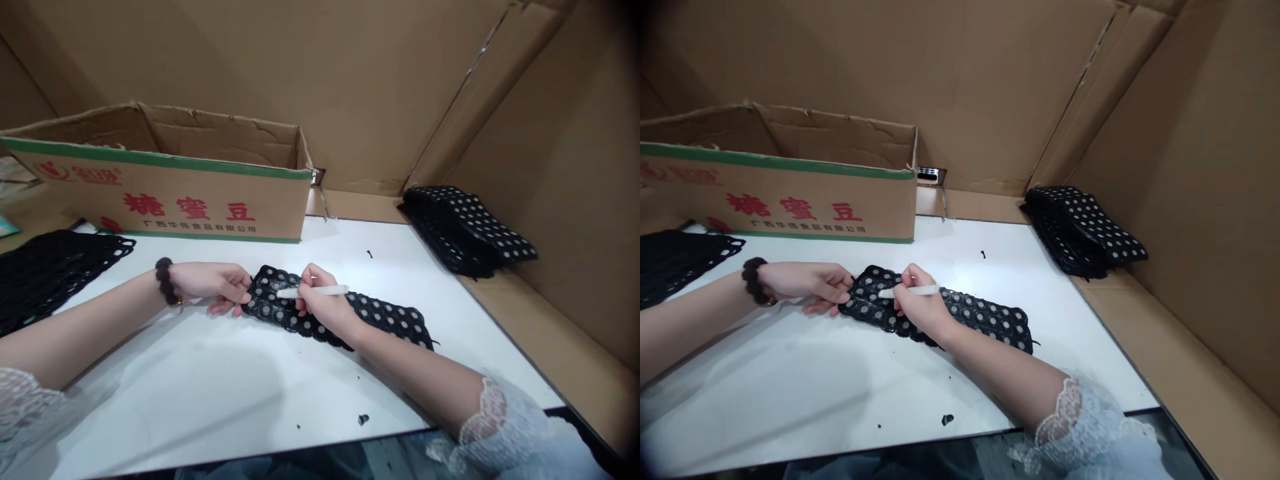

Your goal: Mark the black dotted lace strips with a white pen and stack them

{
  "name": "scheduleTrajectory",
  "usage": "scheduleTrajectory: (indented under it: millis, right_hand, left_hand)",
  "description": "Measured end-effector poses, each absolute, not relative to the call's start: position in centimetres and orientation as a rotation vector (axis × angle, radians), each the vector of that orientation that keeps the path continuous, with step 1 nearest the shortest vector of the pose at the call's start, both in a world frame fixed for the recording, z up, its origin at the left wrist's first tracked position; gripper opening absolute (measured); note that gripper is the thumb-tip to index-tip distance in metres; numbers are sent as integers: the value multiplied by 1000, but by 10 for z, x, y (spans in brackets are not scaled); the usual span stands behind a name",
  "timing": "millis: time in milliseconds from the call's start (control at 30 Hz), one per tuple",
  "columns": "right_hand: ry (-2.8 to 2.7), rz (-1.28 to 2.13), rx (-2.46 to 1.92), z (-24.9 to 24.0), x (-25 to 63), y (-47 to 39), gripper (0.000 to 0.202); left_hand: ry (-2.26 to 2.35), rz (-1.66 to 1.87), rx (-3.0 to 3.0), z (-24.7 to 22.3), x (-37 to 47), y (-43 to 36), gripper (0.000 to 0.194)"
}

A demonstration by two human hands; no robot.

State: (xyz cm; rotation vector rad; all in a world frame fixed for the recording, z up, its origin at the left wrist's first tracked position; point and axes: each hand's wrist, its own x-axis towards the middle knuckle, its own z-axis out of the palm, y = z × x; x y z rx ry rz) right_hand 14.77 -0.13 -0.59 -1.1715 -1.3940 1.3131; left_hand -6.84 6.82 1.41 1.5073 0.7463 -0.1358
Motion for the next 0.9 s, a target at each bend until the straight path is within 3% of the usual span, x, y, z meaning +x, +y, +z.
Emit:
scheduleTrajectory:
  millis: [233,567,733,900]
  right_hand:
    - [-1399,1350,-1153,-3,149,-2,11]
    - [-1499,1270,-1134,-7,148,-3,10]
    - [-1485,1300,-1126,-4,148,-3,10]
    - [-1512,1274,-1103,-7,147,-4,10]
  left_hand:
    - [713,-142,1398,15,-70,72,16]
    - [895,27,1492,21,-57,57,24]
    - [829,-69,1406,22,-61,63,28]
    - [1031,127,1548,15,-55,61,29]
